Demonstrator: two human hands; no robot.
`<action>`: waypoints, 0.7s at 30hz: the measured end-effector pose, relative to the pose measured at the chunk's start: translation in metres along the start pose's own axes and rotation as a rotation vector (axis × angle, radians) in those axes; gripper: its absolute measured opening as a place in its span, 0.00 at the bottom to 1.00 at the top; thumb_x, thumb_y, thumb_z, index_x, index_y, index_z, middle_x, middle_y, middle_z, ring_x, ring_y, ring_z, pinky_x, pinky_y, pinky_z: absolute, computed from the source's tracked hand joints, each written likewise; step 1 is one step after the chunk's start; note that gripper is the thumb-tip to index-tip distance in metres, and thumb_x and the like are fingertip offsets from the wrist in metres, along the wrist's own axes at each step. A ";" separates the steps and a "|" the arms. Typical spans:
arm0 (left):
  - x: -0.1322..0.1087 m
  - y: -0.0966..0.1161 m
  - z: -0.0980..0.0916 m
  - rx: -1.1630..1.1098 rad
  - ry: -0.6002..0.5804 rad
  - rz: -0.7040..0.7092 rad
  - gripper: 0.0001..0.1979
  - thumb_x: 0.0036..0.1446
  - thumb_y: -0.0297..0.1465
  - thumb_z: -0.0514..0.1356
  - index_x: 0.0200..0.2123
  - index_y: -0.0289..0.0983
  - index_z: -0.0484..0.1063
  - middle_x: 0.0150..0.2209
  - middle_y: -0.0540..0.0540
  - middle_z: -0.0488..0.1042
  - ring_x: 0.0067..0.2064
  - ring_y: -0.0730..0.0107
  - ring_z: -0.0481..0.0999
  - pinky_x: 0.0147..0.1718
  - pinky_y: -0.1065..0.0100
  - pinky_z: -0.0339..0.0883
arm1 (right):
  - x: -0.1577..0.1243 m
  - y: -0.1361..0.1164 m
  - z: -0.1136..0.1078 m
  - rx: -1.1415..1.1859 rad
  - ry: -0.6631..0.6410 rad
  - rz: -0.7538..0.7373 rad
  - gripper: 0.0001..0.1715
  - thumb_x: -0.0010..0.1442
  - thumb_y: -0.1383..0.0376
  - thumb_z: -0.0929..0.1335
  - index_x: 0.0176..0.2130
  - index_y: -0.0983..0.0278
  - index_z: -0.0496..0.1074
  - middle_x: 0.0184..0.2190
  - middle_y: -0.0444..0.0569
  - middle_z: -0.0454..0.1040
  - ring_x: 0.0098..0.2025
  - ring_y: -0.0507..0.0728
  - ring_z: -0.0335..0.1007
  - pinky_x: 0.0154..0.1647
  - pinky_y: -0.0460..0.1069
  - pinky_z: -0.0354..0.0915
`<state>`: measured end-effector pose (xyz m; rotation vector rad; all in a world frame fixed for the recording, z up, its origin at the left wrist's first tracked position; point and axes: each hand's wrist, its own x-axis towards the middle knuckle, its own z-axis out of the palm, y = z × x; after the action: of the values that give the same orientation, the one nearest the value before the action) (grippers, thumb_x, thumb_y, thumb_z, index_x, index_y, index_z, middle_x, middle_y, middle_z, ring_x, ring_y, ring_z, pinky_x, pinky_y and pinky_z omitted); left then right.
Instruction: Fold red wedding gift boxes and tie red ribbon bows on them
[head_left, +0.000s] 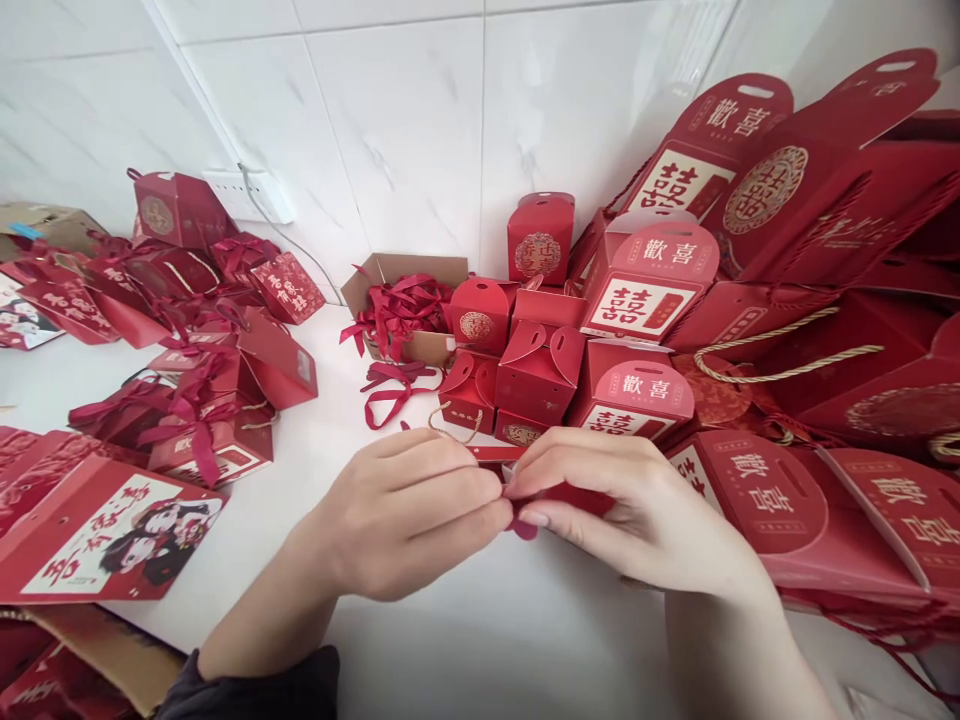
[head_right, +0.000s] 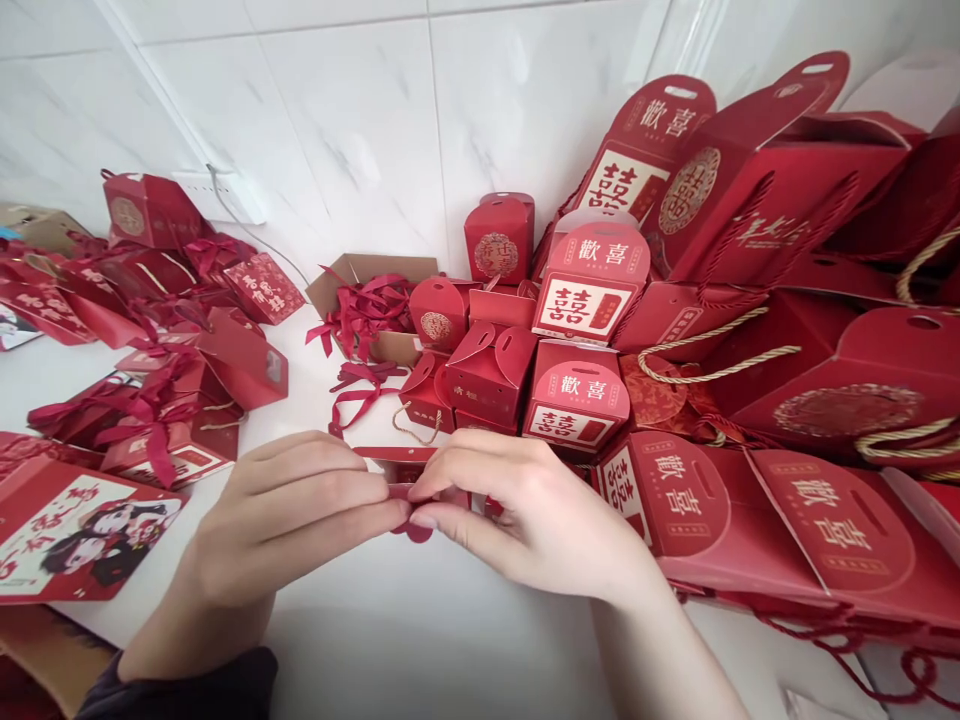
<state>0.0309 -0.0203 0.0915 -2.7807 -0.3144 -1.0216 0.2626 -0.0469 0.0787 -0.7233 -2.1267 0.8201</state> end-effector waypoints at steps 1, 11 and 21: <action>0.001 0.001 0.000 0.014 -0.014 0.004 0.03 0.62 0.24 0.59 0.36 0.35 0.73 0.32 0.49 0.78 0.34 0.71 0.75 0.34 0.67 0.69 | 0.001 0.001 0.001 -0.002 -0.007 0.010 0.03 0.66 0.68 0.67 0.40 0.63 0.73 0.37 0.46 0.75 0.38 0.51 0.71 0.41 0.45 0.67; 0.004 0.002 0.001 0.202 0.045 0.093 0.05 0.60 0.22 0.60 0.35 0.36 0.75 0.35 0.52 0.78 0.36 0.75 0.75 0.37 0.67 0.69 | 0.007 0.007 0.012 0.365 0.089 0.289 0.10 0.67 0.61 0.65 0.34 0.62 0.69 0.27 0.41 0.71 0.29 0.49 0.67 0.30 0.44 0.64; 0.008 0.011 0.019 -0.343 0.204 -0.474 0.06 0.61 0.33 0.58 0.36 0.36 0.67 0.29 0.48 0.71 0.30 0.72 0.69 0.28 0.70 0.65 | 0.014 0.007 0.041 -0.421 0.760 -0.380 0.13 0.56 0.78 0.71 0.41 0.67 0.73 0.32 0.49 0.77 0.33 0.54 0.73 0.33 0.50 0.69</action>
<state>0.0516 -0.0251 0.0817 -2.9257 -0.8740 -1.5846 0.2241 -0.0460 0.0573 -0.6641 -1.6450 -0.1231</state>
